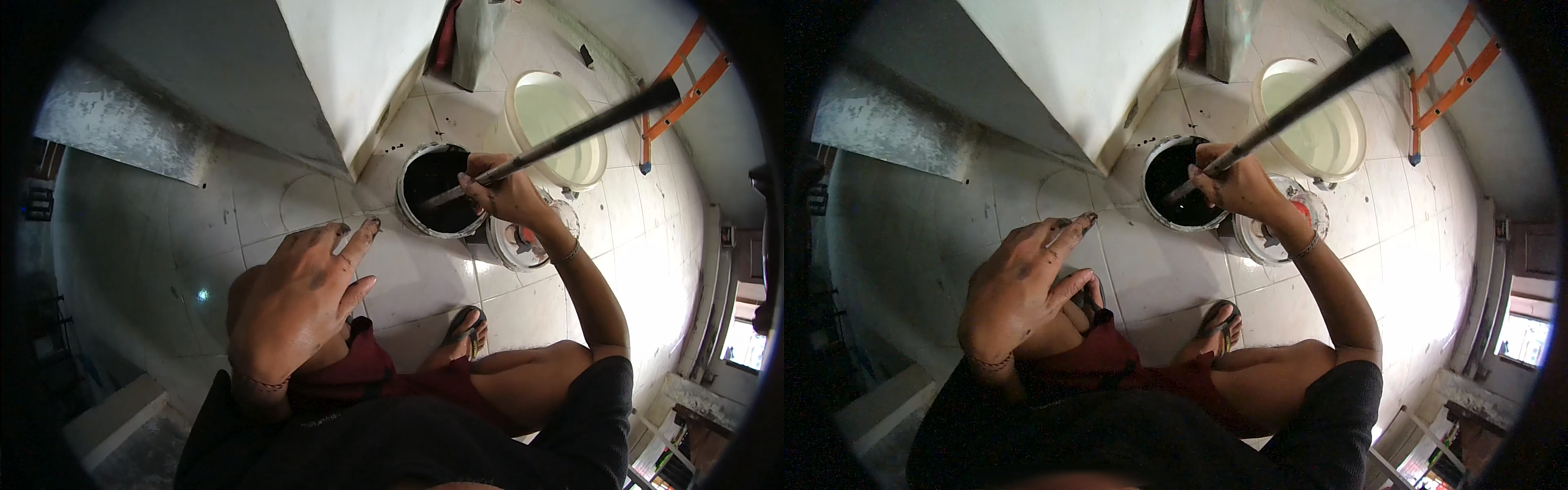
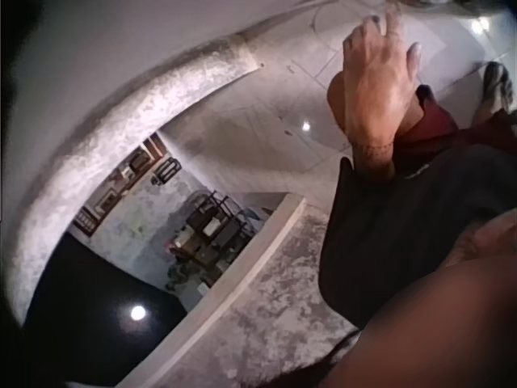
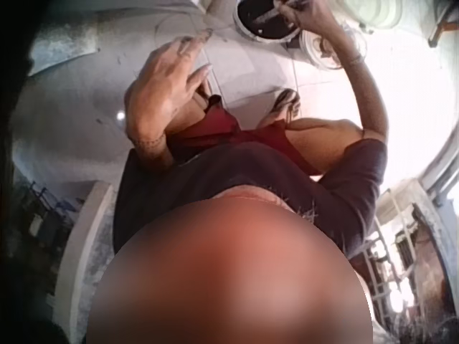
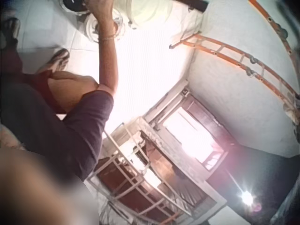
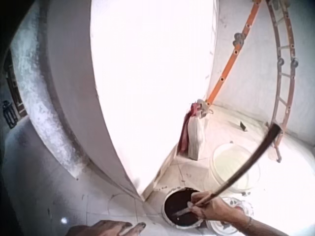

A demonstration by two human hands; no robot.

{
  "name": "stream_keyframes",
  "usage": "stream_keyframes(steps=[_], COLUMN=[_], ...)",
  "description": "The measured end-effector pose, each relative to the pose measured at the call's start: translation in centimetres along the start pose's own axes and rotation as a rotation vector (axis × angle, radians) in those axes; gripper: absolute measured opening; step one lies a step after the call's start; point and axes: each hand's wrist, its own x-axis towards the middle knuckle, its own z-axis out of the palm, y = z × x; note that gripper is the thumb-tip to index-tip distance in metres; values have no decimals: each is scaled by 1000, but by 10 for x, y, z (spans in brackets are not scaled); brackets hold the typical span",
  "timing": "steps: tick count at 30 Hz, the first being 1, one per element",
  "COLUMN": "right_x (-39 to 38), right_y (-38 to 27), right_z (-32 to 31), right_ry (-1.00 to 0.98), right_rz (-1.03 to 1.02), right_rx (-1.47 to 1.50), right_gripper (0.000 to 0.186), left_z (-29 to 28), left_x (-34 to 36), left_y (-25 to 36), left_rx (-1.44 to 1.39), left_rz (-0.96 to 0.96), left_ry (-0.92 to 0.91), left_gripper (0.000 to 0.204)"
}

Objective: The person sits on the floor and stirs dark paint in a bucket using a long stick. They repeatedly dip a small container into a nearby water bucket and pour water into the paint, then continue stirring to mix the contents.

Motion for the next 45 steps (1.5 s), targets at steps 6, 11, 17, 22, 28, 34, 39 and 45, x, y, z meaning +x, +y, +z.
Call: stream_keyframes(steps=[6, 11, 17, 22, 28, 34, 39, 45], right_x=[1, -1, 6, 3, 9, 1, 9, 14], right_y=[0, -2, 3, 0, 1, 6, 14, 22], right_z=[-12, -7, -10, -16, -8, -16, -4, -12], right_ry=[133, -25, 166, -76, 89, 62, 40, 204], right_rz=[-315, -132, -260, -94, -130, -187, -40, -402], right_rx=[-521, -122, -360, -215, -144, -257, 107, -403], right_gripper=[26, 24, 23, 27, 20, 23, 28, 31], left_z=[-1, -2, 0, -1, 4, -11, -36, -18], left_x=[1, 3, 5, 7, 9, 15, 44, 206], left_y=[0, -1, 2, 1, 2, 9, 21, 15], left_rx=[31, 17, 2, -15, -31, -27, 196, 29], left_rz=[3, -21, 19, 4, 39, 150, 323, 205], left_ry=[-1, -69, -25, -66, -41, 49, -28, -456], left_gripper=[55, 54, 55, 55, 52, 48, 48, 46])
